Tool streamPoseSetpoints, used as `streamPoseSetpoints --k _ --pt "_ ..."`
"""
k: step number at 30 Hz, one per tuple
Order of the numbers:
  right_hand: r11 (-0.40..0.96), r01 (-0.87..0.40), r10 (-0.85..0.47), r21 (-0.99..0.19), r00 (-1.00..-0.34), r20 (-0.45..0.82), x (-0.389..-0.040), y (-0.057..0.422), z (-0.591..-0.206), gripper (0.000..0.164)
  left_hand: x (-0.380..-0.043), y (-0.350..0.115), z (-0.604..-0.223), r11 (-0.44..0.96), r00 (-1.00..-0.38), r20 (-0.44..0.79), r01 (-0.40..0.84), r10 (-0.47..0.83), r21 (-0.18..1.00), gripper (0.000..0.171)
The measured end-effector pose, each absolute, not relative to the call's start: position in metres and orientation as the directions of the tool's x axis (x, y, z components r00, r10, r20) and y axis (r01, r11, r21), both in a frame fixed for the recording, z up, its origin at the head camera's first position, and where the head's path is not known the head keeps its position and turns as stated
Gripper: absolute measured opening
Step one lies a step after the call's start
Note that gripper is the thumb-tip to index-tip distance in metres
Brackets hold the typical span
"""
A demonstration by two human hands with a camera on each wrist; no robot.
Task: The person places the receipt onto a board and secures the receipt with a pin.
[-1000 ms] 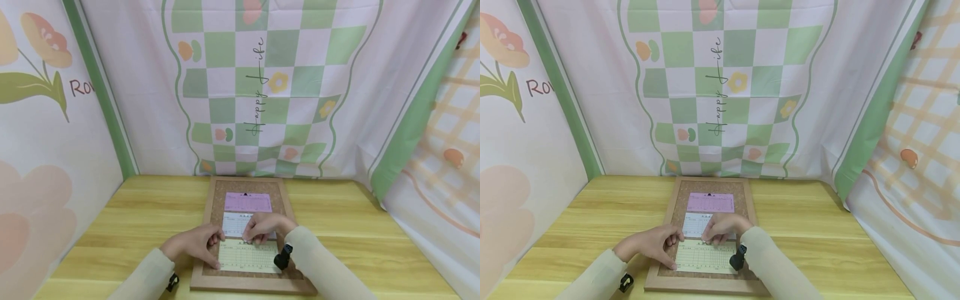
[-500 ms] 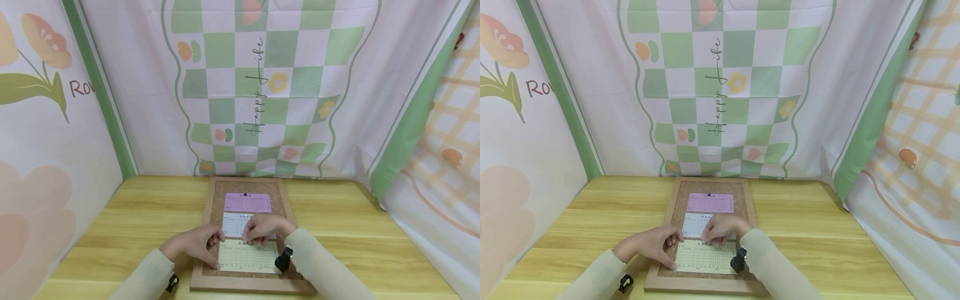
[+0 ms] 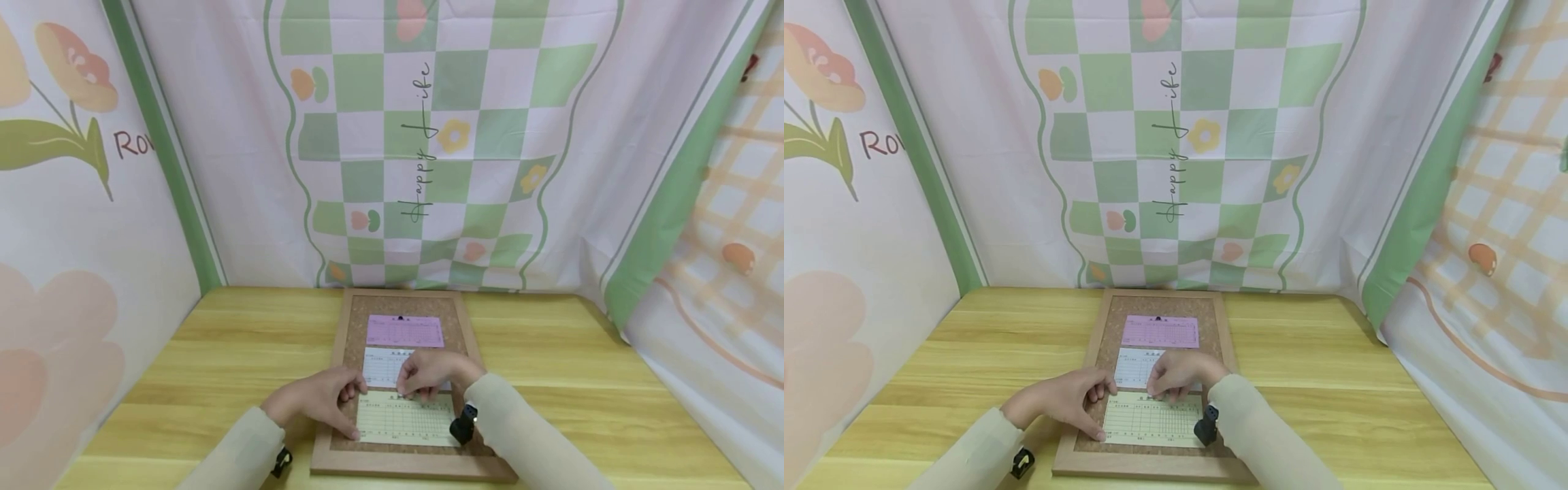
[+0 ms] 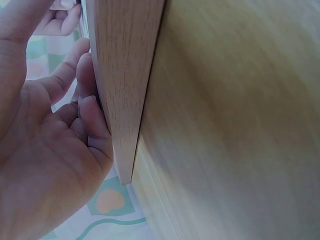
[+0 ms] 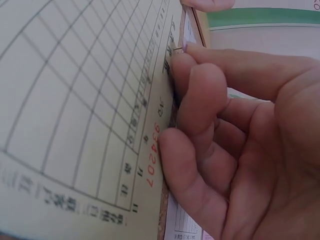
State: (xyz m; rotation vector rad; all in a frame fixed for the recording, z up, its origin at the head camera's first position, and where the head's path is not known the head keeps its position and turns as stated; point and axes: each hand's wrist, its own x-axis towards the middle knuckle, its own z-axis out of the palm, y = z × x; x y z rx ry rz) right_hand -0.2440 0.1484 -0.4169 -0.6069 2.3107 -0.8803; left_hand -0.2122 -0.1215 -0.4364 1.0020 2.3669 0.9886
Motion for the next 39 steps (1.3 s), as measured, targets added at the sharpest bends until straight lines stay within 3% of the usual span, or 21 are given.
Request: streamPoseSetpoints --k 39 --pt "0.754 -0.24 -0.533 -0.611 -0.769 -0.355 -0.2382 0.1403 -0.4137 0.014 -0.2136 -0.1223 -0.438 0.497 -0.669 -0.077 0.464 0.739 0.734 0.058"
